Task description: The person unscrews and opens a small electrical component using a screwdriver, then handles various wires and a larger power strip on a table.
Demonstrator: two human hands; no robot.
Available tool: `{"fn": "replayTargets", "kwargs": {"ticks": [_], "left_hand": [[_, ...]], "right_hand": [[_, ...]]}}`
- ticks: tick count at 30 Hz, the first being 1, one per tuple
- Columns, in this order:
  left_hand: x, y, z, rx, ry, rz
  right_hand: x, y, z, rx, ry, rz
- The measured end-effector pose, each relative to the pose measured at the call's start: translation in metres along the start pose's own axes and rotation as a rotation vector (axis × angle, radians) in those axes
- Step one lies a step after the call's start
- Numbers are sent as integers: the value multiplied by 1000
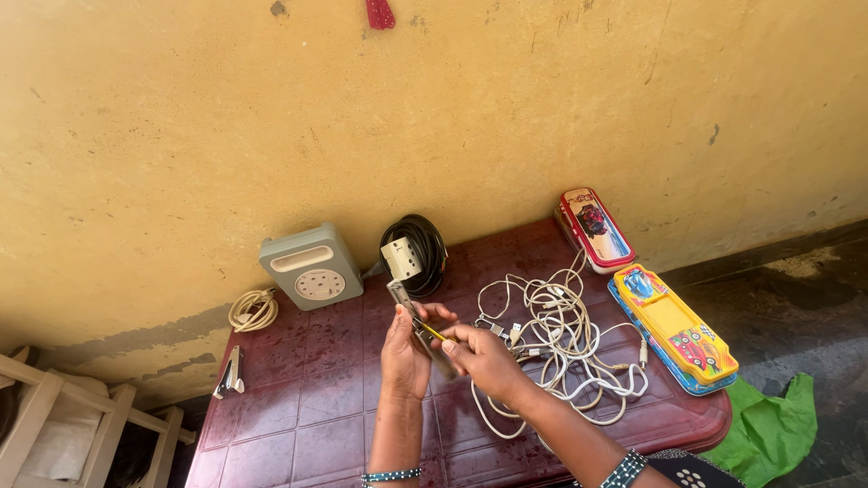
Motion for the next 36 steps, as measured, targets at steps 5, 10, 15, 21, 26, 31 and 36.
{"fn": "replayTargets", "kwargs": {"ticks": [5, 10, 15, 21, 26, 31, 36], "left_hand": [[6, 0, 5, -304, -10, -35], [10, -22, 5, -237, -22, -138], [-3, -81, 3, -106, -93, -529], [10, -53, -18, -151, 42, -206], [9, -29, -15, -155, -28, -119], [8, -22, -11, -133, -10, -81], [7, -20, -4, -21, -16, -70]], "right_hand": [[-14, 2, 25, 56, -130, -18], [-44, 3, 79, -463, -442, -285], [-67, 25, 99, -636, -607, -227], [-67, 12, 107, -642, -522, -343], [-82, 12, 119, -634, -661, -441], [-75, 13, 114, -665, -598, -426], [-72, 12, 107, -723, -566, -465]]}}
Point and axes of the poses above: each hand's wrist, its own x-axis towards the middle knuckle, its own y-axis out of the palm, z = x × y, the point moved 9 cm from there along x, towards the middle knuckle, and after that the axes turned 10 degrees about y, right-handed, at the moved point
